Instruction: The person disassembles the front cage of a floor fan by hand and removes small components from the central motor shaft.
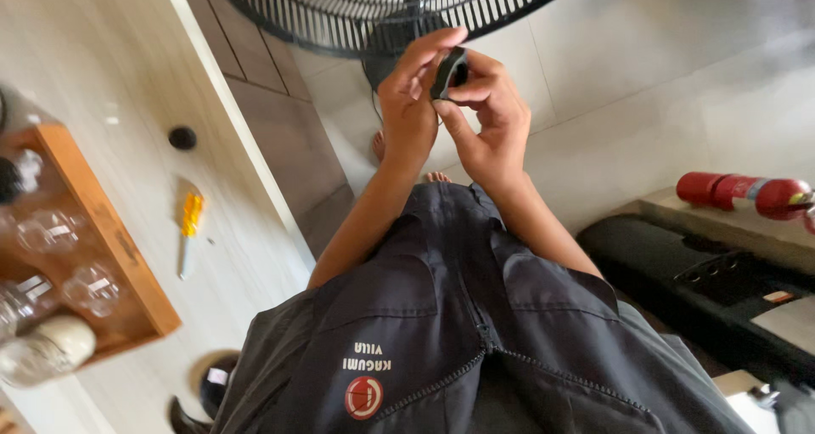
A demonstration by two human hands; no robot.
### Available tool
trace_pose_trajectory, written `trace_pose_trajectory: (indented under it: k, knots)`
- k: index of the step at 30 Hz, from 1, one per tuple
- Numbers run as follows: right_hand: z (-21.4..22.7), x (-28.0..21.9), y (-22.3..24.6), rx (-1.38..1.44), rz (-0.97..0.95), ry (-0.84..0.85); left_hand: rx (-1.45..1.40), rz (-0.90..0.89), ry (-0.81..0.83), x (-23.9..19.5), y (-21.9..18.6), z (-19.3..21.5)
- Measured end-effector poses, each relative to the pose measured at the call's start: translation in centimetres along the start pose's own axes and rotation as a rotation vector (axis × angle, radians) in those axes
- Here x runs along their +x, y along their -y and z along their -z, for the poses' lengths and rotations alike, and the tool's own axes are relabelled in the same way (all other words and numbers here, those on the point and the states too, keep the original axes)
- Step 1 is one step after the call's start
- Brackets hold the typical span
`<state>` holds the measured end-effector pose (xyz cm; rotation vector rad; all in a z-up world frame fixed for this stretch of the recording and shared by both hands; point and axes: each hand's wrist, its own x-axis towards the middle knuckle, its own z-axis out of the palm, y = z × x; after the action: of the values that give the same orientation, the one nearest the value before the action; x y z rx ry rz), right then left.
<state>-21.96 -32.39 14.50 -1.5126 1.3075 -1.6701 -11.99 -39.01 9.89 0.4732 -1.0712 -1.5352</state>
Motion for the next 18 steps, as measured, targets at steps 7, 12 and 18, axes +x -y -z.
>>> trace_pose_trajectory:
  k: [7,12,18]
  knots:
    - [-2.5,5.1,-1.0,-0.452,-0.136,-0.185,-0.023,0.284,0.214,6.5,-0.4,4.2]
    - [-3.6,6.9,-2.0,-0.583,-0.087,-0.188,-0.1,0.363,0.17,8.9,1.1,5.9]
    - [-2.6,9.1,-4.2,-0.431,-0.084,-0.325,-0.343,0.574,0.035,11.1,3.5,5.5]
